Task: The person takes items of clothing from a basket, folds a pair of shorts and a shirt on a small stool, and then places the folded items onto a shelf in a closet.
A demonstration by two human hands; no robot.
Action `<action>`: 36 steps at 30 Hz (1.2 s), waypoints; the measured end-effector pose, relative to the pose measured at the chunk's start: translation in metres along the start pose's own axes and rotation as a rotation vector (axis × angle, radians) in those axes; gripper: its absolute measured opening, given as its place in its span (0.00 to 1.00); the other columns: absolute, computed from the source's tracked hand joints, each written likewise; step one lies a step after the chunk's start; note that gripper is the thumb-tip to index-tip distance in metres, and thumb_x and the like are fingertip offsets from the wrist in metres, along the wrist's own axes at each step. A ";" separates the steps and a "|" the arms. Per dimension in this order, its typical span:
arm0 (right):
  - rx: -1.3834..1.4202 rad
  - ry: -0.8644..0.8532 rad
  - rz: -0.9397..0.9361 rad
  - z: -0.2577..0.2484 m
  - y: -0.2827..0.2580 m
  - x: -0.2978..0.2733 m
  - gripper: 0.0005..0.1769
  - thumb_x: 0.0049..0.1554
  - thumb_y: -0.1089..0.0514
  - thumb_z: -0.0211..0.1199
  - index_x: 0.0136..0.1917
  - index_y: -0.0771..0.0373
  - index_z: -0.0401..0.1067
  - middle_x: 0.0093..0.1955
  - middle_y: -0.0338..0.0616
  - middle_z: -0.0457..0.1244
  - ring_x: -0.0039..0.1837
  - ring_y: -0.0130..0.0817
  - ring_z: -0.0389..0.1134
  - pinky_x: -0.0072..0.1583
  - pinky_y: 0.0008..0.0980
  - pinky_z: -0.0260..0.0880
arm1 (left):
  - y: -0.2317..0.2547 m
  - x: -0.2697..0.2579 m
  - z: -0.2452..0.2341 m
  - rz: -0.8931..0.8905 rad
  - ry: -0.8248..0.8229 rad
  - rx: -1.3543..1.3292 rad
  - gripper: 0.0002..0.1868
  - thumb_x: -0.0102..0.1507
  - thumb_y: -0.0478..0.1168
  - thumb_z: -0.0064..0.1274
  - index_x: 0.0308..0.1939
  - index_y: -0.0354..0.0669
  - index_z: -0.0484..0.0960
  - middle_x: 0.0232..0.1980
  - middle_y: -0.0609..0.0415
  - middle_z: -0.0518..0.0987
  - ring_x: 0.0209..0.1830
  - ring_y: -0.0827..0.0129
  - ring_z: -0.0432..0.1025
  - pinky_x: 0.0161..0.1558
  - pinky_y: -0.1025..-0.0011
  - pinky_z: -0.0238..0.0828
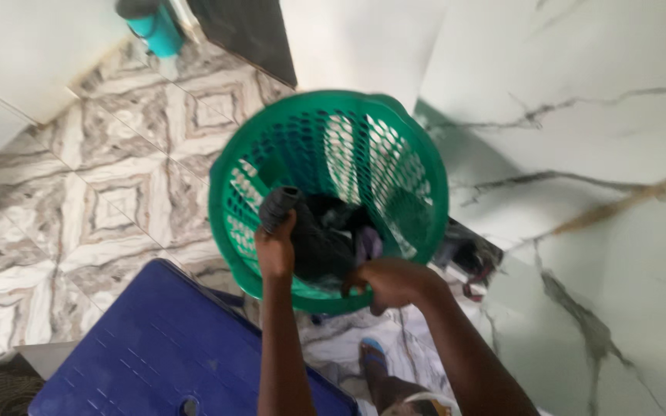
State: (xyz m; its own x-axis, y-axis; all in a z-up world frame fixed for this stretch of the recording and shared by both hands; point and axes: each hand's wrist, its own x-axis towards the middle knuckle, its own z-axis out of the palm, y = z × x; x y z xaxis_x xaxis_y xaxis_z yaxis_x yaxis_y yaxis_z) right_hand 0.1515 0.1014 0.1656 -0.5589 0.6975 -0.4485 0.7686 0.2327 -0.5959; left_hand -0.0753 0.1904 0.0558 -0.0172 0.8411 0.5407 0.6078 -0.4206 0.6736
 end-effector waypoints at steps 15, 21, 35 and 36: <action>1.035 0.840 -0.049 -0.029 0.117 0.097 0.53 0.56 0.62 0.62 0.84 0.50 0.33 0.77 0.49 0.53 0.71 0.43 0.62 0.64 0.39 0.67 | 0.164 0.075 -0.087 -0.106 -0.337 -0.878 0.16 0.55 0.31 0.65 0.45 0.34 0.80 0.43 0.58 0.80 0.43 0.76 0.73 0.49 0.76 0.72; 1.135 0.929 -0.577 -0.069 0.060 0.050 0.45 0.61 0.60 0.70 0.85 0.62 0.52 0.78 0.45 0.61 0.77 0.36 0.62 0.73 0.36 0.63 | 0.144 0.039 -0.190 -0.023 0.012 -1.179 0.19 0.56 0.30 0.65 0.49 0.37 0.77 0.47 0.51 0.77 0.48 0.66 0.72 0.52 0.69 0.70; 0.641 0.496 -0.603 0.047 -0.201 0.085 0.26 0.43 0.76 0.72 0.51 0.63 0.65 0.47 0.33 0.59 0.54 0.25 0.62 0.56 0.28 0.69 | 0.026 -0.253 -0.421 -0.708 0.424 0.164 0.20 0.50 0.36 0.75 0.41 0.33 0.83 0.39 0.51 0.80 0.38 0.63 0.74 0.42 0.65 0.71; 0.470 0.548 -0.629 0.059 -0.212 0.093 0.27 0.43 0.77 0.72 0.51 0.64 0.64 0.47 0.34 0.59 0.53 0.26 0.62 0.57 0.28 0.67 | 0.021 -0.262 -0.429 -0.696 0.381 0.404 0.22 0.48 0.38 0.78 0.38 0.33 0.83 0.38 0.50 0.81 0.36 0.61 0.75 0.40 0.63 0.71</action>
State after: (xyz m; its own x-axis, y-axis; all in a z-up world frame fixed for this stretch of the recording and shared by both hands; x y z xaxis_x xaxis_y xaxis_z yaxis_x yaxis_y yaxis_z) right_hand -0.0813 0.0772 0.2111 -0.5113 0.7857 0.3482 0.1069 0.4601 -0.8814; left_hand -0.3985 -0.1843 0.1442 -0.7065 0.6603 0.2546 0.5934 0.3567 0.7216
